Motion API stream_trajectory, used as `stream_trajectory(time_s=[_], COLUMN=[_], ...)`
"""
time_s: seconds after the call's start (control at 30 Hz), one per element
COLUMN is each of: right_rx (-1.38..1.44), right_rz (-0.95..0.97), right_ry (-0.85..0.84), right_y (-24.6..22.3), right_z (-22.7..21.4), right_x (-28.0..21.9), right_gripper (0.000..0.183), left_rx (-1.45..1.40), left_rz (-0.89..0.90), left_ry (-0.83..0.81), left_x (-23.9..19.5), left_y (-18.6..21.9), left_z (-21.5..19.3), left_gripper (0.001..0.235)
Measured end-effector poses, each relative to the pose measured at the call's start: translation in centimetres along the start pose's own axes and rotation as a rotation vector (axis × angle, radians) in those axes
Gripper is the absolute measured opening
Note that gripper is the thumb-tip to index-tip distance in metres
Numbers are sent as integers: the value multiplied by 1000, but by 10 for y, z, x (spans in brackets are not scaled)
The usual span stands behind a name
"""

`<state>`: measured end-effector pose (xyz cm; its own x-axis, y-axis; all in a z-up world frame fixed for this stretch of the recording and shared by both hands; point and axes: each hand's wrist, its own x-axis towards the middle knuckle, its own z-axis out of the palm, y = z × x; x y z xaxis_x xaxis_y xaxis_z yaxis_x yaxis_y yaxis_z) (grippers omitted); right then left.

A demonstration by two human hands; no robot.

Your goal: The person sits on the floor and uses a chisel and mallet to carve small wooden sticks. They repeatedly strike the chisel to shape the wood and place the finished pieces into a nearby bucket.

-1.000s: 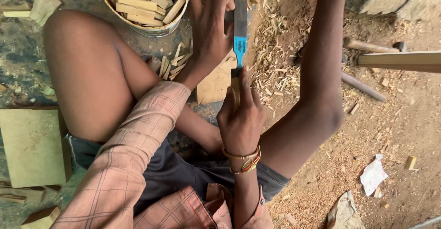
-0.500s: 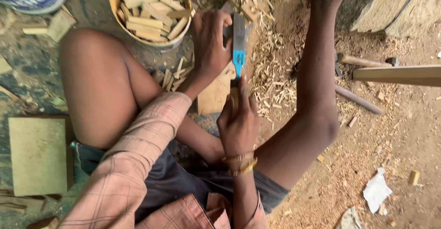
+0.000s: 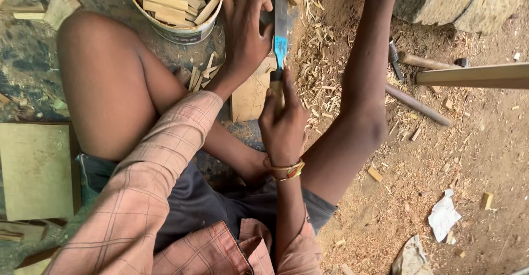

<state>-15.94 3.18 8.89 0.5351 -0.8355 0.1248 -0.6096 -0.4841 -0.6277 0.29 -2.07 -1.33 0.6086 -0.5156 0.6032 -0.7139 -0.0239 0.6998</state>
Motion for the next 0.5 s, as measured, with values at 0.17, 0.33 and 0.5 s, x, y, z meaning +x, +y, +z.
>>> stream_trajectory(time_s=[0.17,0.33,0.5], right_rx=[282,443,538], right_rz=[330,329,400], right_ry=[-89,1,17], right_y=[-1,7,15], right_z=[-29,-38,-37], right_x=[-15,-58,-56], right_gripper=[51,52,53], left_rx=[12,-43,-36], left_rz=[8,-122,-98], left_ry=[-3,-27,-38], left_x=[-1,-5,-7], left_y=[10,-4,-8], left_z=[-12,-12,-13], left_gripper=[40,25,30])
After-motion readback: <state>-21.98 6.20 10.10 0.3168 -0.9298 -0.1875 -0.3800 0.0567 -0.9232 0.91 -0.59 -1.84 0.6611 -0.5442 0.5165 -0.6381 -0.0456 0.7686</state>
